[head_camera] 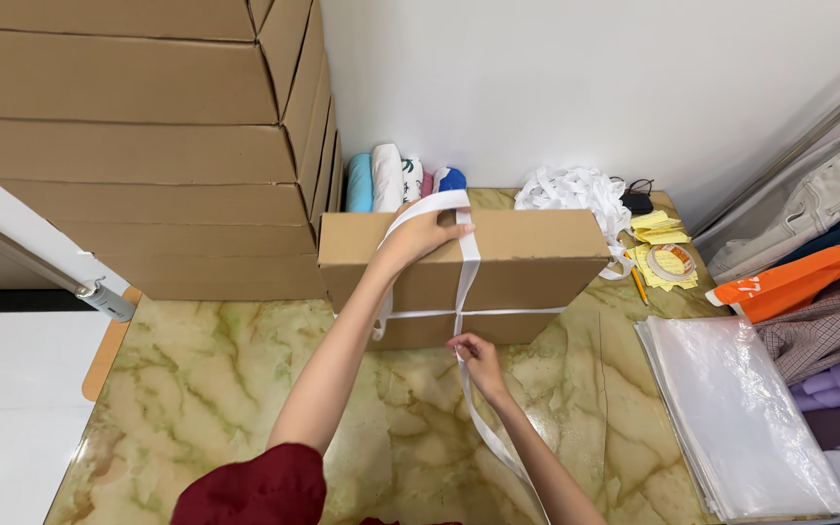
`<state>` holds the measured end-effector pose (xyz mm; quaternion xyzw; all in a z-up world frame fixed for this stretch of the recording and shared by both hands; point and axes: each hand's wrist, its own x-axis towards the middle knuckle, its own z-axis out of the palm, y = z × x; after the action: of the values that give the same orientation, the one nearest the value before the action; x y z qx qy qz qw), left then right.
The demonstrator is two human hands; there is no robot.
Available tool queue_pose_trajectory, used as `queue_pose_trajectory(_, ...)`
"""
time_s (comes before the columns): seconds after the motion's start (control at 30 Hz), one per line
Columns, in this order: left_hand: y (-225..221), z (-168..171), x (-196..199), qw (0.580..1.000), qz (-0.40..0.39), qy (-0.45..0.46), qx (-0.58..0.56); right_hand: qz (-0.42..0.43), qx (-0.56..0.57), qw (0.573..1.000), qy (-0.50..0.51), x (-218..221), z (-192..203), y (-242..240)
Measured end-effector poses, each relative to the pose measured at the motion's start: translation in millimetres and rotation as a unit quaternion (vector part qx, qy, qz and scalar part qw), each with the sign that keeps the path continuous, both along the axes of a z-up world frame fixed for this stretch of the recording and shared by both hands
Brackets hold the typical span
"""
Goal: The person wraps a white ribbon around a cardboard box, ties it into a bow, and then writes on a yellow sticky note with a pencil before placing the note on the box.
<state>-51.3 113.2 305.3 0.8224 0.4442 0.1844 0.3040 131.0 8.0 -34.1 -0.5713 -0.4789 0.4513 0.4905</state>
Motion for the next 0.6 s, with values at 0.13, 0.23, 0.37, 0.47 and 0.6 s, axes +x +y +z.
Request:
queue_pose_trajectory(0.13, 2.2, -17.2, 0.3, 0.999, -0.027, 0.017, 0.030, 0.006, -0.005, 1.000, 0.008, -1.0, -12.6, 5.5)
queue_pose_trajectory(0.23, -12.6, -12.6, 3.5, 0.993, -0.045, 0.083, 0.066, 0.009, -0.006, 1.000, 0.007, -6.7, -15.3, 8.0)
queue_pose_trajectory(0.37, -39.5, 1.8, 5.7, 0.987, -0.090, 0.130, 0.026, -0.001, -0.006, 1.000, -0.003, -12.1, -7.7, 1.6)
queue_pose_trajectory(0.47, -36.2, -27.0, 19.7, 0.979, -0.087, 0.167, 0.073, -0.005, -0.005, 1.000, -0.013, -12.6, -3.1, -3.6)
queue_pose_trajectory(0.6, -20.6, -64.6, 36.8, 0.971, -0.033, 0.172, 0.165, 0.003, -0.014, 0.999, -0.041, -11.4, -1.4, -5.5)
